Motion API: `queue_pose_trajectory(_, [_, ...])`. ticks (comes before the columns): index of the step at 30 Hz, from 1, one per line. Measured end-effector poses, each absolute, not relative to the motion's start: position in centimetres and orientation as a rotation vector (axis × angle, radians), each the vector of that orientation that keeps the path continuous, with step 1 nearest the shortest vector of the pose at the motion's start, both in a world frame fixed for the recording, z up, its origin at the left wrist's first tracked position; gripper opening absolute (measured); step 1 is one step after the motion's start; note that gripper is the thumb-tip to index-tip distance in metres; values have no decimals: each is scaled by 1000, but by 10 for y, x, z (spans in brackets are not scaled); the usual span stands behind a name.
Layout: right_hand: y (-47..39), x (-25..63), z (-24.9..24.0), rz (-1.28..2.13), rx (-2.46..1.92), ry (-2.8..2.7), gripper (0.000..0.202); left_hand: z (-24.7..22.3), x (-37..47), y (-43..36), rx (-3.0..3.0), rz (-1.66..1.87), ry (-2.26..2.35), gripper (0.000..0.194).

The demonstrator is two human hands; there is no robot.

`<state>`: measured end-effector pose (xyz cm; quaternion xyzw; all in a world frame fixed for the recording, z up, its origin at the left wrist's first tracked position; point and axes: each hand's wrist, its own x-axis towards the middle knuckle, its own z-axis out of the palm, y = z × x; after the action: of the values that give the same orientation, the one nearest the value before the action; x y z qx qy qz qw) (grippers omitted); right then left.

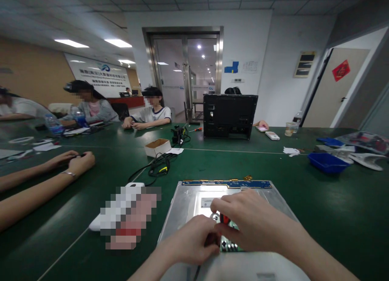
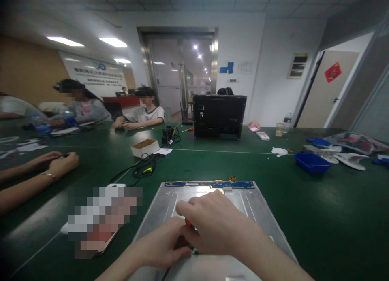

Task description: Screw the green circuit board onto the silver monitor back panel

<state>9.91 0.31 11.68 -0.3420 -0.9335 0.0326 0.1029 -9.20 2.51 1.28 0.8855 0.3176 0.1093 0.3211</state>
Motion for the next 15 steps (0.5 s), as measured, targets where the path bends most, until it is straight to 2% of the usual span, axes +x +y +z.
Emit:
queue_pose_trajectory(6, [0, 100, 118, 79, -975, -2766, 10, 14, -91, 25, 2308, 298, 855, 7])
queue_pose_trajectory(15, [2, 99, 118, 67, -1033, -2768, 9, 15, -91, 25, 2325, 286, 837, 7])
